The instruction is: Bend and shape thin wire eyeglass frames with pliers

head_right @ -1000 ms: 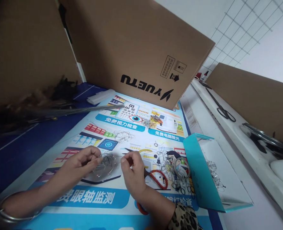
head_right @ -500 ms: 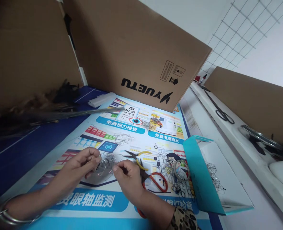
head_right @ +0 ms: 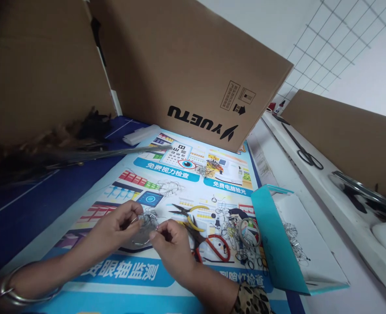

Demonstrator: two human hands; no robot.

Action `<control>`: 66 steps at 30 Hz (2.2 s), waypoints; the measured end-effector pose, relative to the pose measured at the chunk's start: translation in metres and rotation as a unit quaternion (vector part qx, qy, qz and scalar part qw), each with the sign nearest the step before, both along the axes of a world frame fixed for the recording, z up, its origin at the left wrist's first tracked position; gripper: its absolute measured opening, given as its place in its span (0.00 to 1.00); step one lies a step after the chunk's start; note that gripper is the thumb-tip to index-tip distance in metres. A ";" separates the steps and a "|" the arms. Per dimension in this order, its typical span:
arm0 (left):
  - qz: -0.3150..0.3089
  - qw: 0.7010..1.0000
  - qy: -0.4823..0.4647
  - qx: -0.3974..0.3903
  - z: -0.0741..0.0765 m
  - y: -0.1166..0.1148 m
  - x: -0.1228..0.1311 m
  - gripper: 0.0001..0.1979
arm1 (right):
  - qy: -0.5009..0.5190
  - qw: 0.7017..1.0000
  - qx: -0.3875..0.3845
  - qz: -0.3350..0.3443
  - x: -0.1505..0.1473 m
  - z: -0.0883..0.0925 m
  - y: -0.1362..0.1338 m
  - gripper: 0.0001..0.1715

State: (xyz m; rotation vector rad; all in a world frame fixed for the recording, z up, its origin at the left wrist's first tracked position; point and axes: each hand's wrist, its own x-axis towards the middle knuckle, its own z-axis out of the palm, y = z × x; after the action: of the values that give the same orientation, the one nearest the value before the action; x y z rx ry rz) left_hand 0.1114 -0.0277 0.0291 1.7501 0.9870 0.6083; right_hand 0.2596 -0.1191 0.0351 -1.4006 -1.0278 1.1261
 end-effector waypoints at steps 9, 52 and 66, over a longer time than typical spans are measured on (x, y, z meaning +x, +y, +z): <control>0.003 1.000 -0.011 0.016 -0.001 -0.002 0.001 0.07 | 0.071 0.997 -0.014 0.009 -0.009 0.002 -0.002 0.09; -0.043 0.989 -0.112 -0.081 -0.009 -0.002 0.001 0.09 | 0.011 1.000 -0.014 0.026 0.004 -0.009 0.003 0.11; -0.070 0.997 -0.019 0.004 -0.003 -0.014 0.000 0.10 | -0.236 0.970 0.026 -0.047 0.008 -0.001 0.006 0.06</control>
State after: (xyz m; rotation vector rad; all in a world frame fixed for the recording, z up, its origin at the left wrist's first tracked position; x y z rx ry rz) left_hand 0.1113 -0.0413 0.0258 1.7918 0.8274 0.5549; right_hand 0.2672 -0.1133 0.0342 -1.7001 -1.2958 0.7016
